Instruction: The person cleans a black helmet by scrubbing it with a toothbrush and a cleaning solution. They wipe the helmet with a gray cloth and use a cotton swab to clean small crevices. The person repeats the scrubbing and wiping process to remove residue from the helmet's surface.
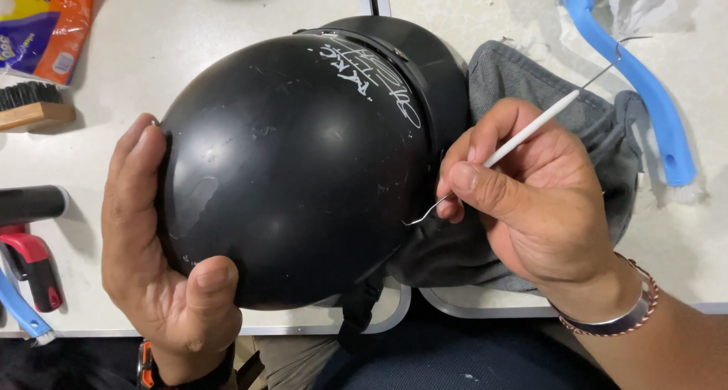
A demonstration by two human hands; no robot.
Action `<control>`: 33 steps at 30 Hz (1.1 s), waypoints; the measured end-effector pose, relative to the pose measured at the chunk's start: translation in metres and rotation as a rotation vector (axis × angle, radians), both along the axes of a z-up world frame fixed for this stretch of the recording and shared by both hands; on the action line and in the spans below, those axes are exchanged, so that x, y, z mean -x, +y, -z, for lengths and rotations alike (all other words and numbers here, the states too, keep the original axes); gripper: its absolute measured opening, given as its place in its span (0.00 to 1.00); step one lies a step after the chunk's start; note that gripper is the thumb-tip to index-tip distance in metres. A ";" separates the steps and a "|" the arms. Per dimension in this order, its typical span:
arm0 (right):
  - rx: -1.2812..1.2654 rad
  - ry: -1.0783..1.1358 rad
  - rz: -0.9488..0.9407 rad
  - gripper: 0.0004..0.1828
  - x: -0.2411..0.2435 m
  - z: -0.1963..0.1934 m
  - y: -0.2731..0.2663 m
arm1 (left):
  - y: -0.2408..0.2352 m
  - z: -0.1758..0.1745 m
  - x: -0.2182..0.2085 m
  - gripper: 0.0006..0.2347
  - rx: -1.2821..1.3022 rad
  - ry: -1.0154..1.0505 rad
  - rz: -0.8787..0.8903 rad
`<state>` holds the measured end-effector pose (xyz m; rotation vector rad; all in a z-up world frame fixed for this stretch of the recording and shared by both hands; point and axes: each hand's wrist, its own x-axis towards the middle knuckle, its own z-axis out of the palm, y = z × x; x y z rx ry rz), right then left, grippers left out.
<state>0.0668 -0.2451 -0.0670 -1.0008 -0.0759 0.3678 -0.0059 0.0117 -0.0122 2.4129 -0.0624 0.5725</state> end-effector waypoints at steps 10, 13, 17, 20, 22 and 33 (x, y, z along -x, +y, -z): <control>0.040 0.021 0.002 0.06 0.001 0.002 0.000 | -0.004 0.005 0.002 0.36 0.107 0.014 -0.017; 0.026 0.049 0.009 0.07 0.000 0.003 0.000 | -0.004 0.005 0.002 0.36 0.070 0.014 -0.029; 0.054 0.053 0.033 0.06 0.001 0.006 0.000 | 0.000 0.002 0.001 0.36 0.043 0.010 -0.028; 0.028 0.061 0.044 0.06 -0.001 0.007 0.000 | 0.003 0.002 0.001 0.35 0.037 0.015 -0.008; 0.012 0.062 0.041 0.05 -0.002 0.007 0.000 | 0.004 0.003 0.002 0.34 0.038 0.010 0.000; 0.120 -0.342 0.098 0.15 -0.002 0.007 0.005 | 0.003 -0.003 0.001 0.30 0.025 -0.050 0.051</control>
